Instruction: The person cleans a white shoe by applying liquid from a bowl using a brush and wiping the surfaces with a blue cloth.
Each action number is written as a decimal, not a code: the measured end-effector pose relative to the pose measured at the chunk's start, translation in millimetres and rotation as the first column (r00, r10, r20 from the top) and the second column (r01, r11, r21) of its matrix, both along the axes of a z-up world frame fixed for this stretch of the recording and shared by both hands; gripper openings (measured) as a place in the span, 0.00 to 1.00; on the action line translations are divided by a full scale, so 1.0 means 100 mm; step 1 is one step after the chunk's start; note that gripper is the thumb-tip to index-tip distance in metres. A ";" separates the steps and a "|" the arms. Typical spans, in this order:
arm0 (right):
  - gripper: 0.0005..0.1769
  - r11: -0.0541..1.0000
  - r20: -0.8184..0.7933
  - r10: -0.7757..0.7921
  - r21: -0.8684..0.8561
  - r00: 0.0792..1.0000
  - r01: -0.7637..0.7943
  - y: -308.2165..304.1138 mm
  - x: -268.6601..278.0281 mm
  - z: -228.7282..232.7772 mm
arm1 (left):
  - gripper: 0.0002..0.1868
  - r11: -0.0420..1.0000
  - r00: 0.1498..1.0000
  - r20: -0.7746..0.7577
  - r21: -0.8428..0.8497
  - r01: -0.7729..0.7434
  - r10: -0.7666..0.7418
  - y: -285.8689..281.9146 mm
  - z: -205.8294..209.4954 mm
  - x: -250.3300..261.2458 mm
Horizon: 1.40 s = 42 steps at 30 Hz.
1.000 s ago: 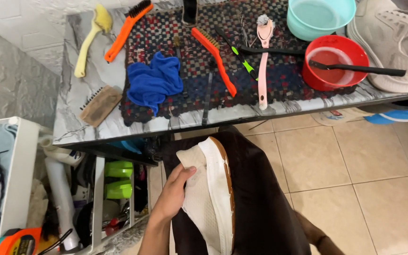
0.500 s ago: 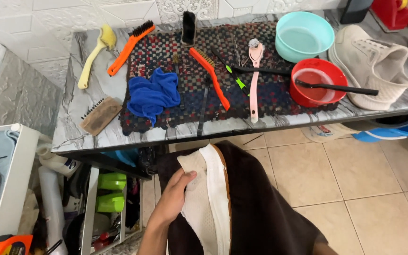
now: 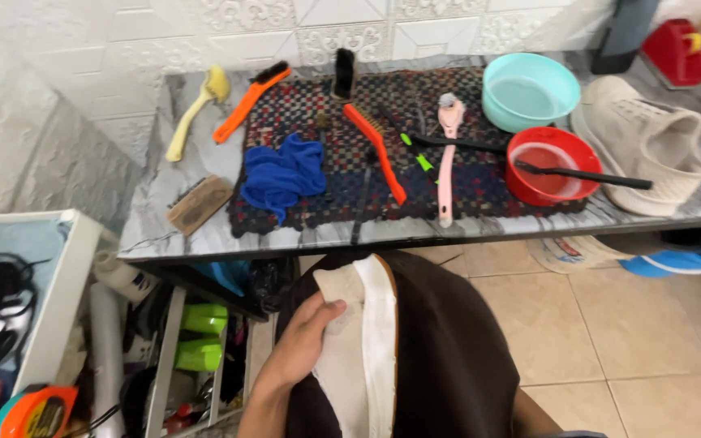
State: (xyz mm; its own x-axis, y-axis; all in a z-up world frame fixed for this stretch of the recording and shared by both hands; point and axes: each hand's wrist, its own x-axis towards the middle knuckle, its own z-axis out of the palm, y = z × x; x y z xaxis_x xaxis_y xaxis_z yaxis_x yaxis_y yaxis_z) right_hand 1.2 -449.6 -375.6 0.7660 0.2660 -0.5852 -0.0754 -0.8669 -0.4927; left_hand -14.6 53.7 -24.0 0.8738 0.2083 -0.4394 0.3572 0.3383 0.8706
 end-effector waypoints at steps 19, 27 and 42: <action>0.24 0.972 0.515 -0.193 -0.018 0.835 0.235 -0.85 2.25 -0.74 | 0.24 0.986 0.971 0.233 0.167 0.020 -0.060 -0.05 -0.18 0.15; 0.01 0.995 0.998 -0.056 0.057 0.009 -0.084 0.41 2.43 3.28 | 0.21 0.990 0.961 0.272 0.142 0.018 -0.056 -0.19 -0.17 0.27; 0.23 0.794 0.577 0.534 -0.594 0.618 -0.131 1.44 3.23 4.43 | 0.21 0.965 0.928 0.368 0.261 -0.038 -0.063 -0.19 0.03 0.02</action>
